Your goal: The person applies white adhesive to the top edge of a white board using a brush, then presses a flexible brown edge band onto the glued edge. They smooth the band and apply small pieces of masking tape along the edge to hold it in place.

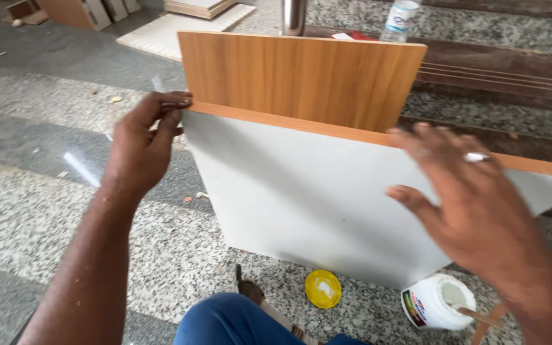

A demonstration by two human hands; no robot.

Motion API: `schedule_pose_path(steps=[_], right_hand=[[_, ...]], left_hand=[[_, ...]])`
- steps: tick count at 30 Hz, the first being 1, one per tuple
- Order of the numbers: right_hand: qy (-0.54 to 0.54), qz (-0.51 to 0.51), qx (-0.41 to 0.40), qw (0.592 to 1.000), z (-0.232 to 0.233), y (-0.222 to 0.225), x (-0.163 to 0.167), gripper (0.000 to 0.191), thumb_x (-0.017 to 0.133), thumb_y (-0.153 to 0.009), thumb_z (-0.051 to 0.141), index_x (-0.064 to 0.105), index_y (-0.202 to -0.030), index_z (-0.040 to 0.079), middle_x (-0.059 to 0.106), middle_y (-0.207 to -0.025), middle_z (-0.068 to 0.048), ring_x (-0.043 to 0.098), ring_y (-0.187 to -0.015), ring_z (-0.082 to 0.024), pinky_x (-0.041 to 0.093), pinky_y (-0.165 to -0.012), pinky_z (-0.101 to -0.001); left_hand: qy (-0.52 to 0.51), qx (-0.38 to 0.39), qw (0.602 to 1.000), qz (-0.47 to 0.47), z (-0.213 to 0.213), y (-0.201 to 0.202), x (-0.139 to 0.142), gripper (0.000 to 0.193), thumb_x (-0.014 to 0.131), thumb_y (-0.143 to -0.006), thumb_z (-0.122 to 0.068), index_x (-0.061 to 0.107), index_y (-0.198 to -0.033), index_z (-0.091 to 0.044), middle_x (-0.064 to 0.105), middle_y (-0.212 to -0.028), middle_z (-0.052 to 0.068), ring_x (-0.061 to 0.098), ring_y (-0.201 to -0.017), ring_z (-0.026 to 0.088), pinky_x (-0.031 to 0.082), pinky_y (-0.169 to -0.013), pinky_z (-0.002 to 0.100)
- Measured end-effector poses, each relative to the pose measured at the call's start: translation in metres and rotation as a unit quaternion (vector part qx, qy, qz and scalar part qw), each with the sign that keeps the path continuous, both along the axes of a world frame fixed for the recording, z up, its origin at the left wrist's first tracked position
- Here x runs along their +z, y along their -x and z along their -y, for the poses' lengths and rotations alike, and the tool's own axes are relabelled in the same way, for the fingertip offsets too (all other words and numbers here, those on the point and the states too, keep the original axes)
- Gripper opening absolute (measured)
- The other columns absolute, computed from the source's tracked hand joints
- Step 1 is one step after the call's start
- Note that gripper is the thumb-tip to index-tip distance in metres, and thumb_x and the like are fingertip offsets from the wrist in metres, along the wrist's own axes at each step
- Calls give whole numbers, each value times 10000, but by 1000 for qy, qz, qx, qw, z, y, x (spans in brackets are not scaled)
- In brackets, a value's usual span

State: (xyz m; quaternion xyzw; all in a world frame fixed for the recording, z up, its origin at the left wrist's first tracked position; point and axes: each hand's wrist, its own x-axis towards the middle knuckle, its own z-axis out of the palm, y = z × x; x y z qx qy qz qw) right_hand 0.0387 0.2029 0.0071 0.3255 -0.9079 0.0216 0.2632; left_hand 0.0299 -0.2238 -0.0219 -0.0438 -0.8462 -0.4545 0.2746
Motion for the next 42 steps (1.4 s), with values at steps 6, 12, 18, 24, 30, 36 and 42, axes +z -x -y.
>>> schedule_pose_path(steps=[6, 12, 18, 24, 30, 36, 42], right_hand=[[46, 66, 158, 984, 134, 18, 12, 555, 487, -1032, 367, 440, -1525, 119, 500, -1509, -242, 470, -1391, -390, 355, -1122, -557], [90, 293, 60, 950, 236, 33, 35, 520, 459, -1090, 290, 392, -1605, 266, 744, -1235, -141, 736, -1123, -293, 555, -1032, -450], [163, 250, 103, 949, 276, 46, 44, 493, 669, -961, 224, 519, -1428, 173, 698, -1248, -138, 684, -1138, -263, 564, -963, -431], [204, 294, 81, 930, 281, 48, 41, 497, 696, -917, 235, 559, -1388, 155, 770, -1185, -55, 726, -1108, -175, 586, -926, -382], [214, 308, 74, 924, 284, 46, 43, 539, 735, -885, 266, 574, -1389, 161, 779, -1140, -46, 738, -1078, -164, 591, -907, -378], [203, 312, 55, 926, 286, 44, 43, 608, 740, -876, 279, 538, -1442, 187, 771, -1137, -42, 731, -1076, -168, 590, -922, -383], [210, 297, 73, 929, 286, 43, 40, 620, 736, -875, 276, 528, -1449, 169, 776, -1130, -33, 735, -1082, -170, 590, -939, -390]], left_hand=[[-155, -78, 985, 14, 4, -10, 5, 423, 346, -1059, 10, 415, -1466, -84, 546, -1499, 188, 589, -1351, 303, 525, -1076, 413], [-259, -76, 963, -10, 1, -18, 3, 636, 306, -1023, 59, 175, -1614, -137, 547, -1479, 294, 569, -1371, 360, 480, -1106, 446], [-216, -73, 974, -5, 5, -18, 3, 642, 332, -1000, 67, 184, -1592, -133, 592, -1430, 282, 618, -1338, 338, 538, -1104, 436], [-120, -15, 993, 7, 10, -22, 6, 624, 403, -981, 60, 292, -1567, -123, 675, -1362, 206, 674, -1265, 276, 566, -1055, 410], [-138, -45, 987, -71, 13, -23, -4, 614, 383, -980, 105, 312, -1562, -78, 594, -1449, 205, 680, -1282, 303, 538, -1052, 434], [-117, -26, 992, -50, 14, -23, -10, 584, 386, -1005, 68, 321, -1557, -111, 697, -1327, 214, 688, -1265, 292, 536, -1064, 443], [-66, -4, 997, -42, 11, -30, -4, 620, 375, -997, 57, 320, -1569, -177, 711, -1324, 205, 694, -1260, 284, 563, -1078, 444]])
